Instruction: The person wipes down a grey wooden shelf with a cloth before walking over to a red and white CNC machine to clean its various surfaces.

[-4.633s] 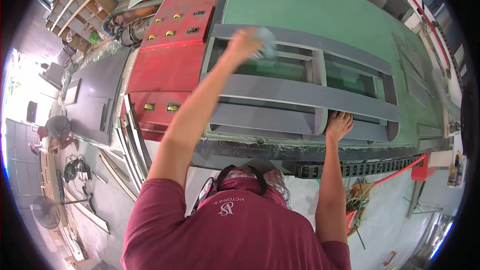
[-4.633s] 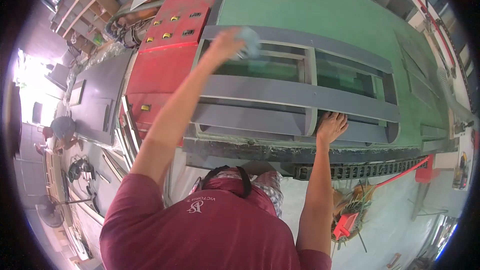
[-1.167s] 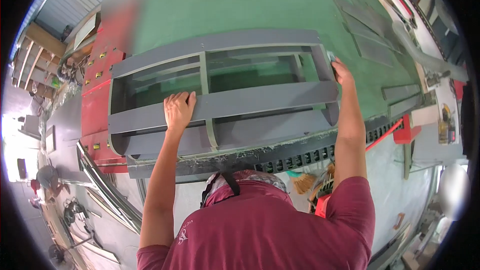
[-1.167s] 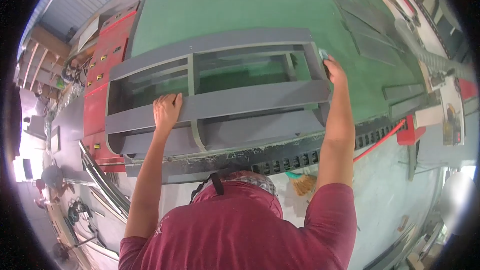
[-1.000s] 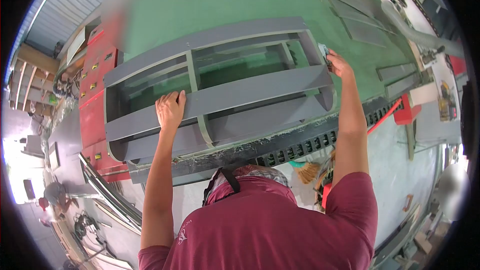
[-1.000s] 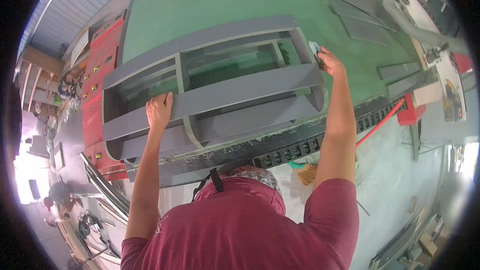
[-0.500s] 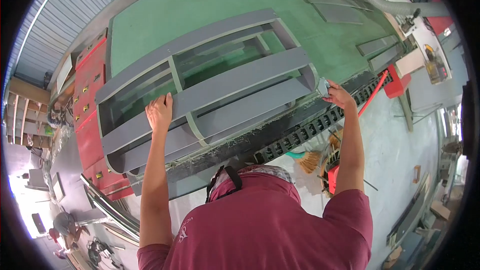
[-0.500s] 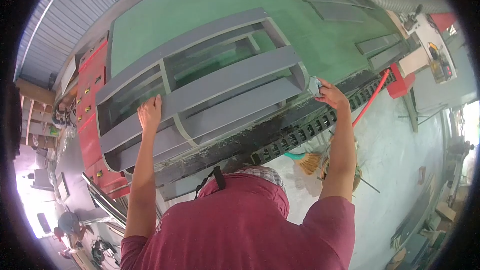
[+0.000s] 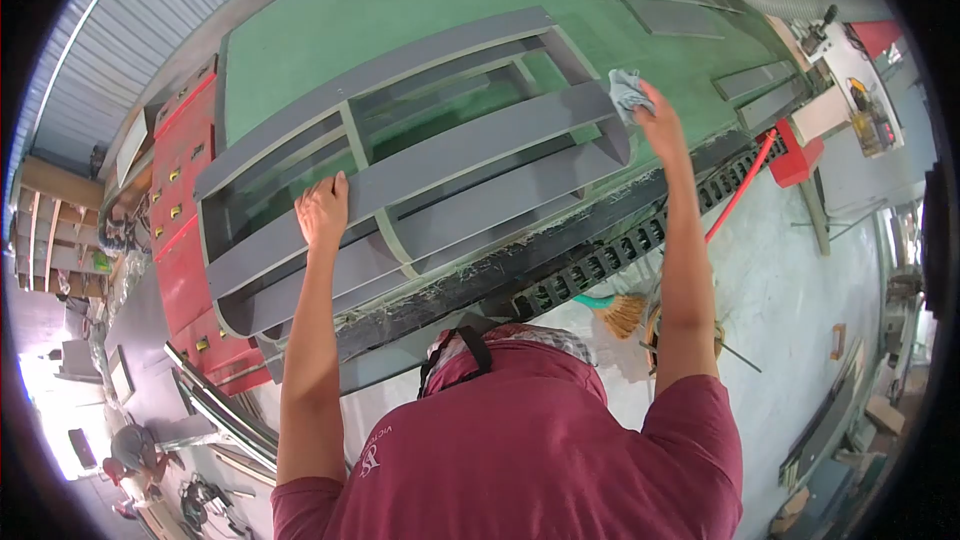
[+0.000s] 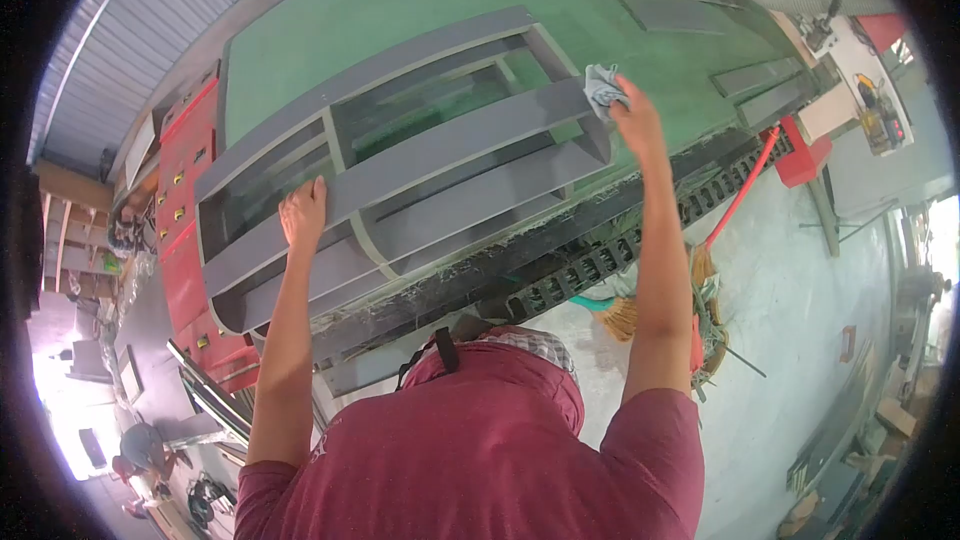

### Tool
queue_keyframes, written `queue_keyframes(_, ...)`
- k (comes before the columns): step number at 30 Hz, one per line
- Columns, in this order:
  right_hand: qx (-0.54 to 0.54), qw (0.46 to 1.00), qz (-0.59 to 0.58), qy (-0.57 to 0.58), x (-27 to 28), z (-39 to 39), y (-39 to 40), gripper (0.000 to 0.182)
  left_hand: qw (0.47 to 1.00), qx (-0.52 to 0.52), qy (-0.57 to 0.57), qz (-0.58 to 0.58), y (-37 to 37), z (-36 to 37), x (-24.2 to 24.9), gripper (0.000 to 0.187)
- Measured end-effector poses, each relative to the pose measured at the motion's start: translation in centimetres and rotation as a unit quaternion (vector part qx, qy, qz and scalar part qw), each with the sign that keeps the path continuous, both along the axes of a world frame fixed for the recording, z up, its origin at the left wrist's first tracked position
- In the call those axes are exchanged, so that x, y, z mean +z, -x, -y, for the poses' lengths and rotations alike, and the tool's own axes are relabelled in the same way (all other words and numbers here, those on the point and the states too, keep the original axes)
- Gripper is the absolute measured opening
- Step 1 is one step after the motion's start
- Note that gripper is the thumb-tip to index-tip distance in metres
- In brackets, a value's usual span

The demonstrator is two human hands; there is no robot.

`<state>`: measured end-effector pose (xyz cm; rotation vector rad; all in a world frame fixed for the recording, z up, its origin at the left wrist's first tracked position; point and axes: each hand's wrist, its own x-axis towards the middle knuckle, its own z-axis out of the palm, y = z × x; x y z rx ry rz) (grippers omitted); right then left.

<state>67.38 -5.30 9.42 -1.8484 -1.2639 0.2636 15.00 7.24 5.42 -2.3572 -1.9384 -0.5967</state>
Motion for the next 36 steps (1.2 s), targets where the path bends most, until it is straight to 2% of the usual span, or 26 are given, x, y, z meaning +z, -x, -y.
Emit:
queue_keyframes(1, -0.013, 0.983, 0.183, -0.021, -0.6, -1.2, 1.2, 0.047, 1.0, -0.005, -0.003, -0.002, -0.1, 0.1, 0.3, 0.038)
queue_keyframes(2, -0.003, 0.983, 0.182, -0.024, -1.2, -2.1, 2.4, 0.047, 1.0, 0.007, 0.007, -0.001, -0.2, 0.3, 0.5, 0.038)
queue_keyframes(4, -0.065, 0.958, 0.28, 0.021, -1.8, -3.4, 7.1, 0.044, 1.0, 0.012, 0.002, 0.001, -0.1, 0.2, 0.2, 0.038)
queue_keyframes(5, -0.05, 0.959, 0.278, 0.018, -2.0, -4.0, 9.6, 0.044, 1.0, 0.005, -0.003, 0.003, 0.1, 0.1, 0.0, 0.038)
queue_keyframes(9, 0.12, 0.952, 0.273, -0.075, -2.1, -4.4, 20.9, 0.041, 1.0, 0.012, 0.005, 0.017, 0.1, 0.2, 0.3, 0.037)
queue_keyframes(12, 0.283, 0.941, 0.183, -0.038, -1.1, -2.1, 29.7, 0.043, 0.999, 0.011, 0.019, 0.025, 0.0, 0.4, 0.7, 0.037)
queue_keyframes(13, 0.406, 0.908, 0.107, -0.017, -0.6, -1.2, 31.0, 0.046, 0.999, 0.012, 0.019, 0.025, 0.0, 0.5, 0.8, 0.037)
queue_keyframes(14, 0.464, 0.883, 0.076, 0.018, 0.3, -0.3, 32.2, 0.049, 1.0, 0.009, 0.013, 0.026, 0.0, 0.5, 0.8, 0.036)
queue_keyframes(15, 0.464, 0.883, 0.075, 0.018, 1.5, -0.1, 32.2, 0.049, 1.0, 0.005, 0.008, 0.027, 0.1, 0.5, 0.7, 0.036)
queue_keyframes(17, 0.49, 0.867, -0.064, 0.066, 3.0, 0.5, 31.0, 0.049, 1.0, 0.006, -0.012, 0.029, 0.3, 0.3, 0.1, 0.036)
queue_keyframes(18, 0.466, 0.879, -0.094, 0.036, 2.9, 0.9, 29.6, 0.048, 0.999, 0.005, -0.031, 0.03, 0.3, 0.3, -0.2, 0.036)
queue_keyframes(20, 0.338, 0.931, -0.13, 0.037, 2.6, 2.0, 26.3, 0.046, 0.999, 0.002, -0.01, 0.038, 0.2, 0.4, 0.2, 0.036)
queue_keyframes(21, 0.291, 0.952, -0.091, 0.019, 3.0, 2.4, 24.3, 0.045, 0.999, 0.002, 0.008, 0.042, 0.2, 0.3, 0.4, 0.036)
queue_keyframes(22, 0.235, 0.971, 0.033, -0.014, 1.9, 2.6, 21.5, 0.044, 0.999, 0.001, -0.002, 0.035, 0.3, 0.1, 0.0, 0.036)
queue_keyframes(23, 0.17, 0.982, 0.083, 0.0, 0.6, 3.0, 18.8, 0.044, 0.999, -0.003, -0.001, 0.037, 0.1, 0.2, 0.1, 0.036)
queue_keyframes(24, 0.105, 0.986, 0.13, 0.013, -0.7, 3.4, 16.2, 0.045, 0.999, 0.001, 0.011, 0.04, 0.1, 0.3, 0.4, 0.036)
queue_keyframes(26, -0.012, 0.98, 0.198, -0.032, -3.5, 3.8, 11.9, 0.047, 0.999, 0.005, 0.024, 0.038, 0.1, 0.4, 0.6, 0.036)
queue_keyframes(27, -0.014, 0.98, 0.196, -0.031, -4.8, 4.2, 11.0, 0.047, 0.999, 0.006, 0.02, 0.032, 0.1, 0.4, 0.6, 0.036)
queue_keyframes(29, -0.148, 0.957, 0.245, 0.047, -6.8, 4.6, 9.9, 0.047, 1.0, 0.007, 0.014, 0.026, -0.1, 0.3, 0.7, 0.036)
queue_keyframes(30, -0.177, 0.95, 0.253, 0.053, -7.2, 4.6, 10.6, 0.046, 0.999, 0.006, 0.027, 0.03, -0.1, 0.4, 0.8, 0.036)
queue_keyframes(33, -0.138, 0.965, 0.22, 0.038, -8.2, 4.6, 12.9, 0.047, 0.999, 0.012, 0.029, 0.028, -0.1, 0.3, 0.9, 0.037)
queue_keyframes(34, -0.105, 0.966, 0.227, 0.067, -7.4, 4.6, 14.8, 0.048, 0.999, 0.013, 0.02, 0.024, 0.0, 0.4, 0.7, 0.037)
queue_keyframes(36, 0.001, 0.978, 0.204, 0.041, -5.9, 4.9, 18.9, 0.048, 0.999, 0.012, 0.023, 0.028, 0.1, 0.4, 0.6, 0.037)
